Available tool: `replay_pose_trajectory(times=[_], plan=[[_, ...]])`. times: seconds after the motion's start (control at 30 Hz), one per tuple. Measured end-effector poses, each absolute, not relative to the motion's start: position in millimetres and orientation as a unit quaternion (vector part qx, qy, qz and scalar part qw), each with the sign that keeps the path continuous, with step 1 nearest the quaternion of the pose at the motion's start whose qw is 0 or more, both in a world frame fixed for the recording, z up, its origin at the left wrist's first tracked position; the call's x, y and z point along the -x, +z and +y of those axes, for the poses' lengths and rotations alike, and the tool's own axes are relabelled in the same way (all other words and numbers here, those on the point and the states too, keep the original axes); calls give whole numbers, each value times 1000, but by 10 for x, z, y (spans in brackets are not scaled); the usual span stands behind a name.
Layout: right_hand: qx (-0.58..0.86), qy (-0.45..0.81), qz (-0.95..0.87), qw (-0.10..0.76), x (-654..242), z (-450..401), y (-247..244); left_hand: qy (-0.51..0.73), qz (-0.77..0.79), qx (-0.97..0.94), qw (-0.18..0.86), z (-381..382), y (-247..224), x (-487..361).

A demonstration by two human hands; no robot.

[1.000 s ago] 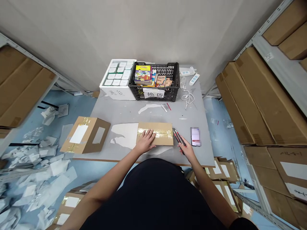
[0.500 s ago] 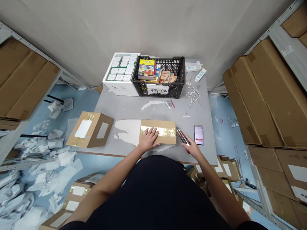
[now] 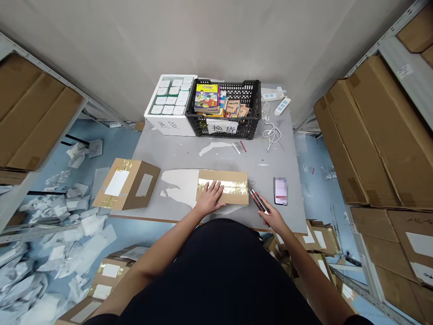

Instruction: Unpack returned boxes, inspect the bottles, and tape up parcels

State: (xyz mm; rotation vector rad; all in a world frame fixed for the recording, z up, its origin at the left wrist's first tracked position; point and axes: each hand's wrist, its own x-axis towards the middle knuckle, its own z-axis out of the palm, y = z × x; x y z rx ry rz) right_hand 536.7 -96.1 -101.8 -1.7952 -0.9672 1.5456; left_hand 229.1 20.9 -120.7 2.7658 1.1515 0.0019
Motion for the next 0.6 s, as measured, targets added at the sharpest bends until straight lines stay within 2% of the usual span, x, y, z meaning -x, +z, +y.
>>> replay_pose_trajectory(times=[0.6], plan=[[658,609,-334,289,-5345,-1189,-938,4,378,-923,77,198,-1213,-2267]])
